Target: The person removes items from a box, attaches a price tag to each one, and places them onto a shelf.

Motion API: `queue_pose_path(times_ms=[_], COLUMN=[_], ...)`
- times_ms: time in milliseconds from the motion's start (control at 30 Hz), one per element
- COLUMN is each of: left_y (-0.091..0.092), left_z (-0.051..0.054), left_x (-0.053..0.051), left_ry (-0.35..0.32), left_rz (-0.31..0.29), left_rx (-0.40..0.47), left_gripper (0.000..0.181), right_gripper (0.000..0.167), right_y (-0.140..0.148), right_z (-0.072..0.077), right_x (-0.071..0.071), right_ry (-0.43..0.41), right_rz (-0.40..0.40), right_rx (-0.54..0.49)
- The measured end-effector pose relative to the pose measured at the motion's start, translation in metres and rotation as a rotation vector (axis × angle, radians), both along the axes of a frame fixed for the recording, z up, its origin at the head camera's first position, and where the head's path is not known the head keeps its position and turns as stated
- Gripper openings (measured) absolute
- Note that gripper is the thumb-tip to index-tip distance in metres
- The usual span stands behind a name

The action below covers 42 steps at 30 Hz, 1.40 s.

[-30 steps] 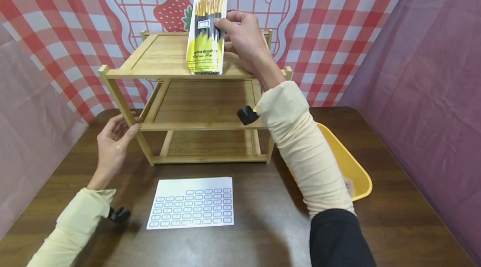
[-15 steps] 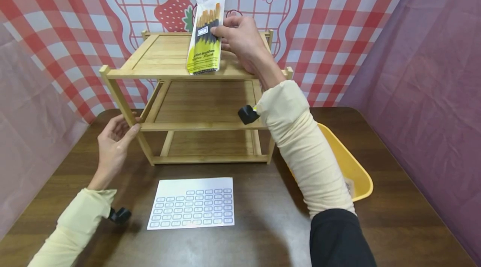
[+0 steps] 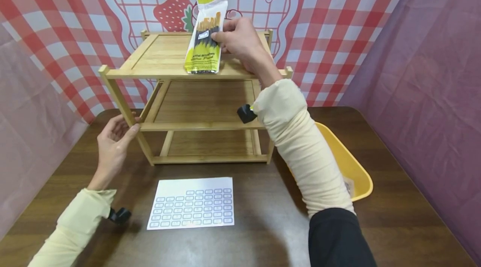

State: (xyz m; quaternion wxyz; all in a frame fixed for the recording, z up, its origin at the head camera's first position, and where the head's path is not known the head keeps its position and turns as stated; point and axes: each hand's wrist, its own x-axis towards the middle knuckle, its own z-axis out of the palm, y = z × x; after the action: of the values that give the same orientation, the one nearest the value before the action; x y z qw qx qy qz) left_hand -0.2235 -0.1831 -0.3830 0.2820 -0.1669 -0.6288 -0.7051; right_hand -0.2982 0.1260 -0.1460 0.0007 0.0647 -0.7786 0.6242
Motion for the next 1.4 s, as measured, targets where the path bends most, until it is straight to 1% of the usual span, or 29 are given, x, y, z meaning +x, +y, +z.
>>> queue_pose_path(times_ms=[100, 300, 433, 733, 867, 1033, 1200, 1333, 1400], left_y=[-0.0001, -0.0003, -0.0004, -0.0005, -0.0004, -0.0004, -0.0001, 0.0004, 0.0005], left_z=[0.0005, -0.0002, 0.0000, 0.0000, -0.0001, 0.0004, 0.0006, 0.0005, 0.0008], left_x=[0.0000, -0.0003, -0.0002, 0.0000, -0.0003, 0.0001, 0.0006, 0.0005, 0.0005], left_ry=[0.004, 0.000, 0.000, 0.001, 0.002, -0.004, -0.012, -0.008, -0.006], left_rz=[-0.001, 0.008, 0.009, 0.010, 0.009, 0.015, 0.020, 0.019, 0.019], left_rx=[-0.001, -0.014, -0.016, -0.017, -0.021, -0.027, -0.029, -0.026, -0.024], left_gripper=[0.033, 0.033, 0.034, 0.034, 0.035, 0.035, 0.035, 0.035, 0.033], right_gripper=[0.033, 0.029, 0.026, 0.038, 0.039, 0.042, 0.045, 0.048, 0.048], right_y=[0.0004, 0.0004, 0.0010, -0.0014, -0.0025, -0.0029, -0.0020, -0.0007, -0.0009], right_z=[-0.0005, -0.0016, -0.0012, -0.0015, -0.0025, -0.0016, -0.0004, -0.0003, 0.0001], right_x=[-0.0005, -0.0001, 0.0005, 0.0004, 0.0014, 0.0024, 0.0036, 0.0050, 0.0059], right_ry=[0.005, 0.041, 0.060, 0.087, 0.116, 0.120, 0.121, 0.131, 0.133], right_rz=[0.000, 0.016, 0.025, 0.007, 0.010, 0.006, -0.007, -0.025, -0.033], right_rx=[0.070, 0.262, 0.358, 0.536, 0.571, 0.600, 0.668, 0.738, 0.755])
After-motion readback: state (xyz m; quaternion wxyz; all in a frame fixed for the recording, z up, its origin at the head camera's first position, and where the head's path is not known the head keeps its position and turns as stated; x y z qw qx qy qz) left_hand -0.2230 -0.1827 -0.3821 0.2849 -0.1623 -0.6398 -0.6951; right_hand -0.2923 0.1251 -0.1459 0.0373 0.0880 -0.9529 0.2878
